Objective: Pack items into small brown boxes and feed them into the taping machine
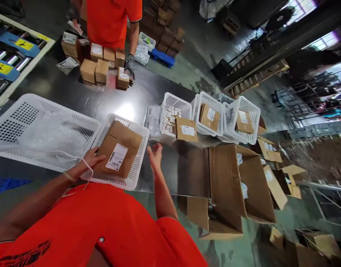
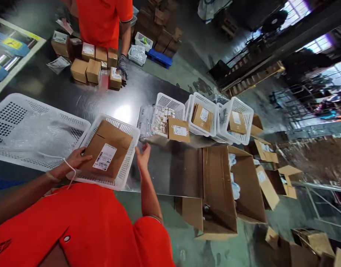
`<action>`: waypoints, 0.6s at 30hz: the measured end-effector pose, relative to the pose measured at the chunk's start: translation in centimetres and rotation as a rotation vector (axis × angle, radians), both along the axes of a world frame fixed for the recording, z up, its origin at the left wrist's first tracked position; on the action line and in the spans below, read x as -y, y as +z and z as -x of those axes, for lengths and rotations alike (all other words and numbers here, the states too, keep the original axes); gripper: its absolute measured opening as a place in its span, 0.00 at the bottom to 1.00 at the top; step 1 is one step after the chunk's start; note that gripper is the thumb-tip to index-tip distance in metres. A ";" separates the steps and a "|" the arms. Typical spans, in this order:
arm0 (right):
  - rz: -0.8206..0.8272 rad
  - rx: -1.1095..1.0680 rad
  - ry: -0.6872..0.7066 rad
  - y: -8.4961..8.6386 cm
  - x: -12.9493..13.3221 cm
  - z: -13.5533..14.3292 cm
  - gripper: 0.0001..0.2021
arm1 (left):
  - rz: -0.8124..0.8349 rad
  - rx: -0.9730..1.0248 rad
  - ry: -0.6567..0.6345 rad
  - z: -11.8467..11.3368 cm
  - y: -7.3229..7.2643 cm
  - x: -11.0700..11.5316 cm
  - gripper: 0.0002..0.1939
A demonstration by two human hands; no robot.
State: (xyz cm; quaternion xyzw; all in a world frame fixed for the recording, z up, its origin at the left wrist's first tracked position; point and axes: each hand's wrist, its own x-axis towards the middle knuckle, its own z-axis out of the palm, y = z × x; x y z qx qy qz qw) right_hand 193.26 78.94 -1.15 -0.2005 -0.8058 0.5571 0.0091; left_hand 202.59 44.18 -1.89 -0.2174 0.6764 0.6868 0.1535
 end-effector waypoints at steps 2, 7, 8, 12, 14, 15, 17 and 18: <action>0.242 0.110 0.061 -1.2 1.4 -2.5 0.36 | -0.100 -0.001 0.037 1.0 1.5 -0.6 0.38; 0.462 0.074 0.111 0.3 0.4 0.0 0.32 | -0.211 -0.165 -0.009 3.6 3.5 -6.0 0.41; 0.447 0.057 0.091 1.0 -0.6 1.5 0.32 | -0.196 -0.202 -0.070 4.0 3.4 -6.6 0.40; 0.337 0.084 0.081 2.7 -4.3 7.4 0.25 | 0.073 -0.263 -0.161 4.6 3.0 -4.1 0.31; 0.214 0.191 0.137 2.6 -5.1 9.3 0.20 | 0.345 -0.248 -0.193 4.2 3.1 -0.3 0.21; 0.155 0.243 0.171 2.4 -5.2 9.9 0.19 | 0.473 -0.231 -0.199 4.0 3.2 2.0 0.17; 0.071 0.302 0.235 2.0 -4.9 10.6 0.20 | 0.639 -0.189 -0.141 3.6 3.6 6.7 0.13; 0.038 0.308 0.256 1.9 -4.5 10.7 0.20 | 0.699 -0.172 -0.086 3.5 3.8 8.8 0.14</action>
